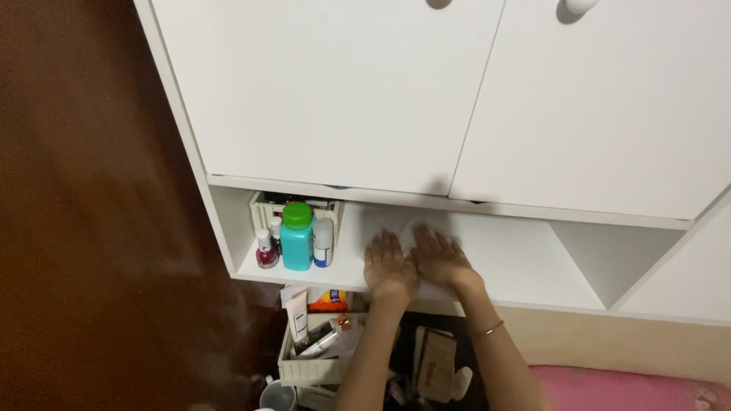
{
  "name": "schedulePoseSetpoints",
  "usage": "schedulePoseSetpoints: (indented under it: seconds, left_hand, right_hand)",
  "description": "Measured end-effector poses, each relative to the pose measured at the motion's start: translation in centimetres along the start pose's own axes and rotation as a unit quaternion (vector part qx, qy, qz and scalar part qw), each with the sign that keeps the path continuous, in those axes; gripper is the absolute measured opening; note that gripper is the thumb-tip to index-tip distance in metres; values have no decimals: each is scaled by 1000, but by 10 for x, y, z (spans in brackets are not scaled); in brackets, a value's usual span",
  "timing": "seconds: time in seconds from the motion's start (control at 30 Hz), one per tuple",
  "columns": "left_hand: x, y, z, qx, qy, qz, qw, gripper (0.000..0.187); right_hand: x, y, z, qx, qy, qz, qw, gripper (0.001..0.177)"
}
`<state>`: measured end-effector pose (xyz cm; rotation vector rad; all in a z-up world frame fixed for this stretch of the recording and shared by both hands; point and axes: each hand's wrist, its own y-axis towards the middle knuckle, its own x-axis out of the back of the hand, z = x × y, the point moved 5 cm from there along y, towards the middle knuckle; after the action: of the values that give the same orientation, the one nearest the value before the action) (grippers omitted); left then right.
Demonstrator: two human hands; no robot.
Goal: Cleaning a shelf with a wet wipe and organizing cosmetic items and accessories.
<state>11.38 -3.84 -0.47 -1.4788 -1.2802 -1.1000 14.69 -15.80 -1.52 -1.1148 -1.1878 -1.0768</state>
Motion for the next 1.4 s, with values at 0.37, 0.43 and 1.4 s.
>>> schedulePoseSetpoints:
  seconds: [0.37,0.43,1.4]
  left_hand:
    - [-8,-72,18,-13,3,-55,998,69]
    - [-10,-78,13,-23,20,-43,999,69]
    - [-40,-9,-200,-250,-52,70,964,62]
  right_hand:
    - [8,-87,44,63,30,-21,997,67]
    - [11,-104,40,61,38,-22,997,67]
    - [-10,-83,-230,-214,85,-63,971,70]
